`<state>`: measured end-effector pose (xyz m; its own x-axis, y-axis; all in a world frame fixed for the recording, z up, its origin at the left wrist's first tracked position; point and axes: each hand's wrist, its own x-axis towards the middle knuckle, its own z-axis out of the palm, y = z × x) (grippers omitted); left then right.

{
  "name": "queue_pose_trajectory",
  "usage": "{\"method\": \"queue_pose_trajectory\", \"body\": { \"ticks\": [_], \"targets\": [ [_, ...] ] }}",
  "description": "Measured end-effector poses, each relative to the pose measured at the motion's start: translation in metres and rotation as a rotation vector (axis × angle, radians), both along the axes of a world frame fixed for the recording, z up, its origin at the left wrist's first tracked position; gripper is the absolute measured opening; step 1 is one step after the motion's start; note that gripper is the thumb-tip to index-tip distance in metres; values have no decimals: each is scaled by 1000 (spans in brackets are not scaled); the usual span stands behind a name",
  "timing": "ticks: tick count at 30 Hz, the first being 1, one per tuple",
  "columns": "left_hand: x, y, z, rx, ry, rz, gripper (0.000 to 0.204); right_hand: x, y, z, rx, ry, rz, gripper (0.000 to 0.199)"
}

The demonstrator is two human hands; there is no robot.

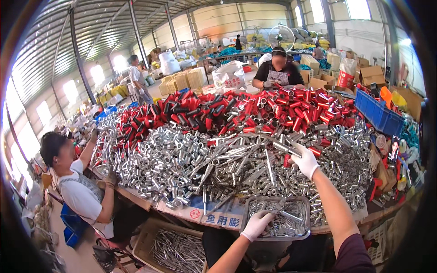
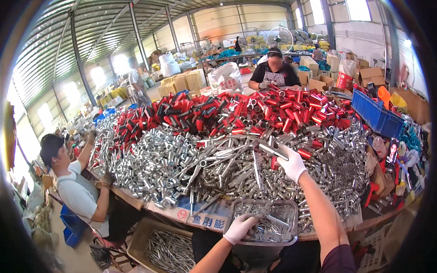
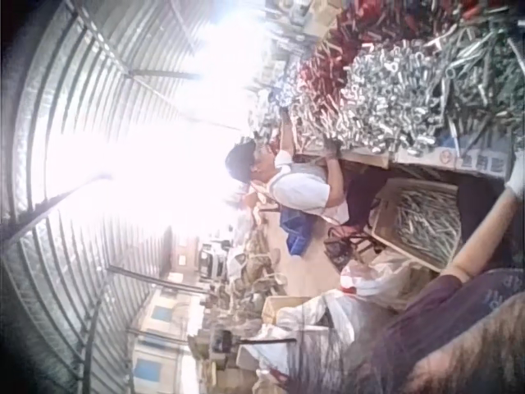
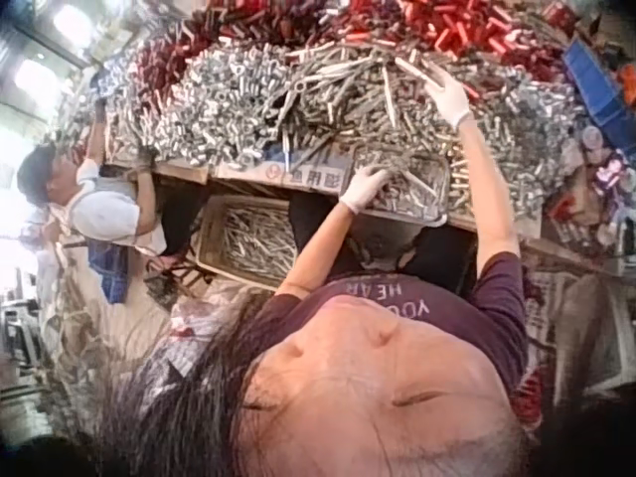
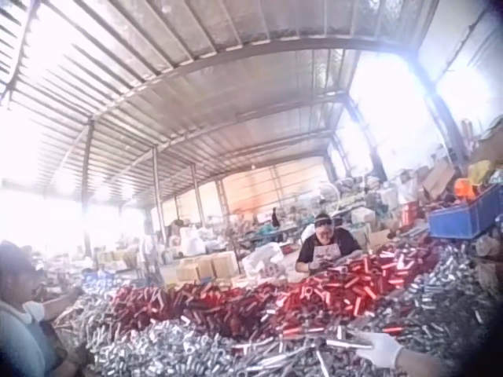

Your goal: The person assembles metal tool components by hand, inserting metal tubes into red handles and placing the finished items into a tray. The person also sorts through a large pile of silver metal parts on a table, picking out individual pieces to join with the red handles.

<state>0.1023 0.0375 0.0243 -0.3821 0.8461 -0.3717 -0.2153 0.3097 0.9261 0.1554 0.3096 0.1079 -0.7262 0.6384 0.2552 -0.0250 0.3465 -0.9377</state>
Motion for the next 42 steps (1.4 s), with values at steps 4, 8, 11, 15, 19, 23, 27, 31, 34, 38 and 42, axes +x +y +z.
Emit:
{"method": "queue_pose_trajectory", "body": {
  "ticks": [4, 8, 11, 15, 19, 23, 27, 31, 34, 38, 42],
  "targets": [
    [3, 3, 2, -17, 31, -15, 31, 23, 32, -36, 265, 27, -173, 47],
    [2, 0, 5, -18, 23, 20, 34, 29, 10, -36, 236, 118, -150, 38],
    [4, 2, 2, -49, 17, 18, 34, 37, -6, -22, 346, 6, -169, 38],
    [2, 3, -3, 8, -25, 33, 29, 36, -7, -18, 39, 112, -47, 32],
    [4, 2, 3, -16, -67, 55, 29, 35, -23, -10, -489, 302, 92, 29],
    [7, 3, 12, -33, -25, 49, 31, 33, -18, -30, -154, 230, 41, 24],
    [6, 5, 8, -22, -21, 45, 29, 39, -40, -24, -545, 339, -15, 27],
    [1, -4, 5, -18, -8, 83, 31, 67, -81, -23, -938, 348, 159, 31],
    [1, 4, -2, 18, 52, 13, 35, 112, -101, -51, -1022, 378, 195, 30],
    [3, 1, 2, -36, -9, 50, 38, 120, -113, -97, -1153, 498, 196, 35],
    [1, 1, 2, -57, -17, 18, 38, 116, -113, -113, -1110, 508, 242, 35]
  ]
}}
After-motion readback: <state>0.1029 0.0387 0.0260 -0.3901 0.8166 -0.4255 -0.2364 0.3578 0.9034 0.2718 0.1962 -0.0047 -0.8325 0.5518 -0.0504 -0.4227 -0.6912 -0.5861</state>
